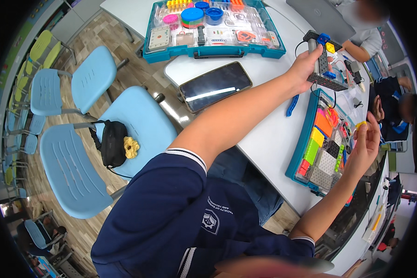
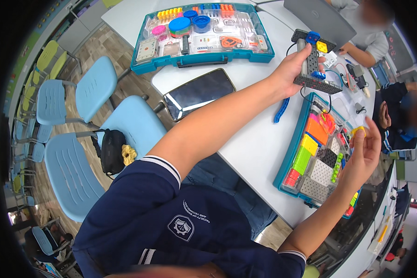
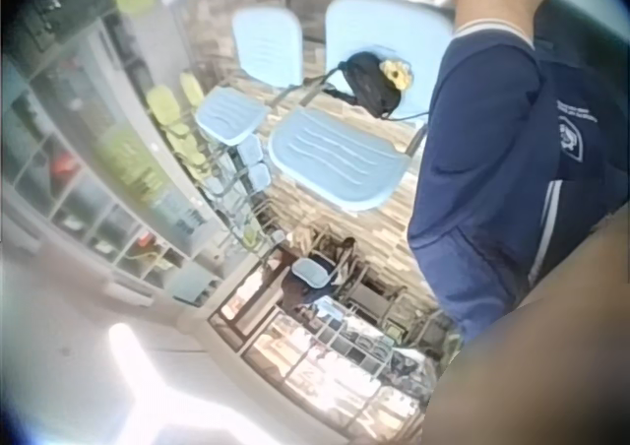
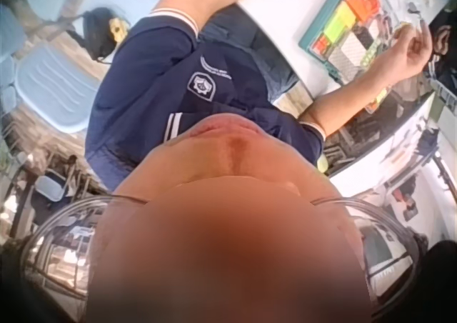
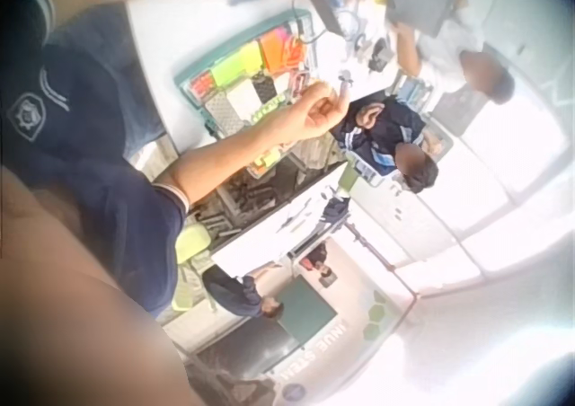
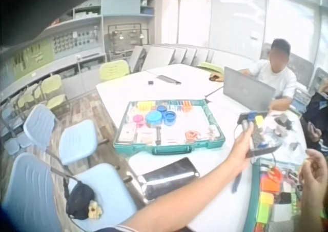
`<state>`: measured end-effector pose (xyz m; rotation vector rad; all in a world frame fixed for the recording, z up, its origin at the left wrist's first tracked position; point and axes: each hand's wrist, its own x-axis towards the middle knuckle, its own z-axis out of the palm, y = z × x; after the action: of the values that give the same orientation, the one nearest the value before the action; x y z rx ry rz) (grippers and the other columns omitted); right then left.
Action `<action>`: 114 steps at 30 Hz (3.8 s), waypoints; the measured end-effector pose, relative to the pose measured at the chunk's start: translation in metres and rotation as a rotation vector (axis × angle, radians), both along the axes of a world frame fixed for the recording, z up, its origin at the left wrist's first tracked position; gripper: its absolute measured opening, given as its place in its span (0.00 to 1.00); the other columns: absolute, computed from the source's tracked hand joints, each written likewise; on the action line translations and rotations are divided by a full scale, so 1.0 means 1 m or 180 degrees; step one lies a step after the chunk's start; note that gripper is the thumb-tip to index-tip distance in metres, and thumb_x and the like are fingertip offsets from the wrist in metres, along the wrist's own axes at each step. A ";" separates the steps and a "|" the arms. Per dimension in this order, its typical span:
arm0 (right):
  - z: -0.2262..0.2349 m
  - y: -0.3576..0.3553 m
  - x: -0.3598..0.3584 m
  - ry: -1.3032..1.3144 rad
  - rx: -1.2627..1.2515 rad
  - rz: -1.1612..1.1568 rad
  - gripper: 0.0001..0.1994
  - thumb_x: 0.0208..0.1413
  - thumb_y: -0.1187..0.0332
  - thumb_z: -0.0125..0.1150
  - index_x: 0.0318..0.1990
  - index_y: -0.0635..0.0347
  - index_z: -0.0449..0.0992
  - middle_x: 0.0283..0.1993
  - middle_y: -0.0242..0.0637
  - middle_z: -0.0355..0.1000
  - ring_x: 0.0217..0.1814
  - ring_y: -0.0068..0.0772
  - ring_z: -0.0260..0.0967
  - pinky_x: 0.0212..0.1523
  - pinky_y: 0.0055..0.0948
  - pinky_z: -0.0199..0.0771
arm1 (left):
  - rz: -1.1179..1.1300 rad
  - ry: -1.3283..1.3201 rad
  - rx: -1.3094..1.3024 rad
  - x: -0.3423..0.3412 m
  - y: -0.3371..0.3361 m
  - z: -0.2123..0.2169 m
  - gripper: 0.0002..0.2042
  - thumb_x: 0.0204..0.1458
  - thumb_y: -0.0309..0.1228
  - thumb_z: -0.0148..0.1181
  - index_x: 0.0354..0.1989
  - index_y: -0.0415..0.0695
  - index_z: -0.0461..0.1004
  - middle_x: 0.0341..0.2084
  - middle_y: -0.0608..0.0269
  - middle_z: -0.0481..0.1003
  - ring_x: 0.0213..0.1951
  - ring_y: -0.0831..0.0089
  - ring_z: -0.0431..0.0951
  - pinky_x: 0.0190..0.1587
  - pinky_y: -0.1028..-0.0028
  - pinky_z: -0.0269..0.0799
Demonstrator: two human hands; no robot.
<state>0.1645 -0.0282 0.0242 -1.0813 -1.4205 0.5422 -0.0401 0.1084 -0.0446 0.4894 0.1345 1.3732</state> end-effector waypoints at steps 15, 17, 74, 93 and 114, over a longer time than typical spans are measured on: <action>0.053 0.168 -0.310 -0.1549 -0.0504 0.1736 0.08 0.59 0.71 0.68 0.41 0.67 0.80 0.32 0.36 0.80 0.27 0.21 0.74 0.28 0.19 0.70 | -0.0567 -0.0667 0.0173 0.001 0.000 -0.010 0.15 0.64 0.43 0.61 0.49 0.46 0.74 0.37 0.65 0.80 0.38 0.74 0.81 0.40 0.68 0.79; 0.032 0.207 -0.355 -0.0575 -0.1135 0.2117 0.08 0.53 0.75 0.70 0.38 0.71 0.80 0.30 0.44 0.80 0.25 0.28 0.77 0.25 0.24 0.75 | -0.0533 -0.0247 0.0048 0.001 -0.002 -0.009 0.18 0.65 0.48 0.59 0.48 0.45 0.75 0.35 0.65 0.80 0.35 0.74 0.81 0.39 0.70 0.79; -0.045 0.290 -0.456 -0.1999 0.0484 0.0641 0.12 0.55 0.66 0.57 0.34 0.67 0.82 0.37 0.60 0.79 0.45 0.61 0.78 0.50 0.50 0.76 | -0.0589 0.0312 0.0062 0.021 0.013 -0.022 0.16 0.65 0.46 0.60 0.45 0.44 0.78 0.30 0.64 0.79 0.28 0.76 0.76 0.31 0.71 0.74; 0.070 0.049 -0.025 -0.0514 0.0305 0.0380 0.08 0.66 0.66 0.42 0.42 0.58 0.67 0.41 0.39 0.76 0.37 0.21 0.59 0.43 0.23 0.58 | -0.0258 0.1082 0.0414 -0.004 -0.005 -0.003 0.27 0.64 0.52 0.58 0.56 0.36 0.74 0.38 0.59 0.82 0.41 0.70 0.83 0.47 0.69 0.80; 0.012 0.010 -0.027 0.0742 -0.0074 0.0859 0.13 0.63 0.66 0.68 0.48 0.66 0.78 0.34 0.30 0.79 0.29 0.09 0.65 0.28 0.15 0.60 | -0.0104 0.2314 0.1724 0.001 -0.064 0.041 0.17 0.65 0.40 0.59 0.53 0.41 0.69 0.35 0.55 0.82 0.40 0.67 0.86 0.40 0.69 0.83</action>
<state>0.1371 -0.0178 0.0362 -0.8182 -1.3624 0.8522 -0.0392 0.0439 -0.0033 1.4303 0.3452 1.1351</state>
